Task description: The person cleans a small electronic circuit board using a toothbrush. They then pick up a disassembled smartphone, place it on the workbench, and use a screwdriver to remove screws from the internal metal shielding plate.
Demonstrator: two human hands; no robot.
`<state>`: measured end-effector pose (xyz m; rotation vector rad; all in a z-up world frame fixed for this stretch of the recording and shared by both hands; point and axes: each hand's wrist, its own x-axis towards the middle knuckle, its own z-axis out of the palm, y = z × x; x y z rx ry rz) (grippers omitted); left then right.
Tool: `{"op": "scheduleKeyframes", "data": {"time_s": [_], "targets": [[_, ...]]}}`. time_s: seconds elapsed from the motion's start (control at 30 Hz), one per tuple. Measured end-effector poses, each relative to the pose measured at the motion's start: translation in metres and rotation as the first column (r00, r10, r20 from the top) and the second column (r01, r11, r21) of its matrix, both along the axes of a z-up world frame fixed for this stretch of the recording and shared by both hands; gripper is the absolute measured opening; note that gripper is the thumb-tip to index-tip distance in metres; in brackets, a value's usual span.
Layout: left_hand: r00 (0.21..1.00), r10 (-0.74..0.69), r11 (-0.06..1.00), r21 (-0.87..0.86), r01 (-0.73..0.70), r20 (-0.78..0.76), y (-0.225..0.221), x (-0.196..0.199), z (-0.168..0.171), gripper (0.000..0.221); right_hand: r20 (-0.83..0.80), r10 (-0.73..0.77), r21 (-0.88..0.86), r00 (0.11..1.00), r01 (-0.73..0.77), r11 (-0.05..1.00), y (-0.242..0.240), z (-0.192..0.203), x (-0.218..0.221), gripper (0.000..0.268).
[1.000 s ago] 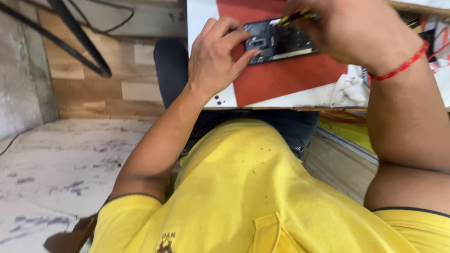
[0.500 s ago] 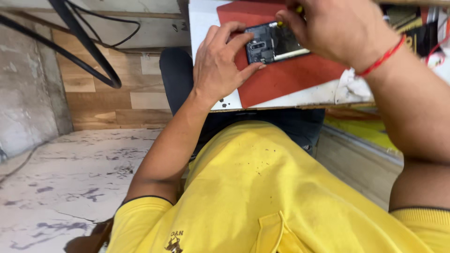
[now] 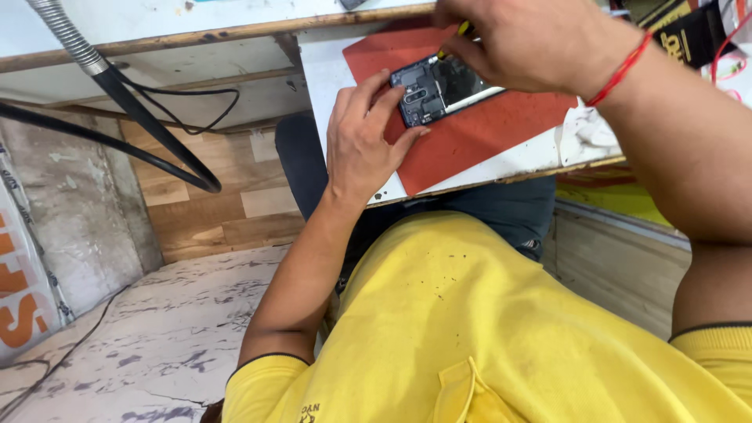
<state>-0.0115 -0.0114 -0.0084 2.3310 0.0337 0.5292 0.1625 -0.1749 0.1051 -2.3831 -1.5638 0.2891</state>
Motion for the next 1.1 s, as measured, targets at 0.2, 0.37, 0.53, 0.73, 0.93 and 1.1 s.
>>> {"op": "scheduleKeyframes", "data": {"time_s": [0.2, 0.37, 0.53, 0.73, 0.93, 1.1], "targets": [[0.999, -0.022, 0.992, 0.119, 0.027, -0.044, -0.014, -0.029, 0.014, 0.045, -0.07, 0.041, 0.063, 0.997, -0.037, 0.997, -0.008, 0.007, 0.007, 0.02], [0.996, -0.039, 0.999, 0.019, 0.041, -0.079, -0.007, -0.021, 0.019, 0.04, -0.162, 0.183, 0.091, 0.97, -0.17, 0.981, -0.005, 0.004, 0.015, 0.02], [0.997, -0.038, 0.999, -0.002, 0.038, -0.072, -0.007, -0.024, 0.02, 0.042, -0.046, 0.124, 0.111, 0.991, -0.119, 0.987, -0.002, 0.004, 0.008, 0.021], [0.997, -0.046, 0.999, -0.004, 0.045, -0.068, -0.005, -0.023, 0.016, 0.041, -0.036, 0.037, 0.173, 0.999, -0.031, 0.984, -0.001, -0.002, 0.0, 0.03], [0.999, -0.033, 0.999, 0.01, 0.033, -0.036, -0.006, -0.021, 0.021, 0.041, -0.061, -0.066, 0.124, 0.996, 0.073, 0.99, 0.0, -0.003, -0.004, 0.029], [0.999, -0.019, 1.0, -0.015, 0.018, -0.038, -0.006, -0.02, 0.018, 0.039, -0.009, 0.097, 0.167, 0.995, -0.094, 0.982, 0.001, 0.002, 0.002, 0.028]]}}
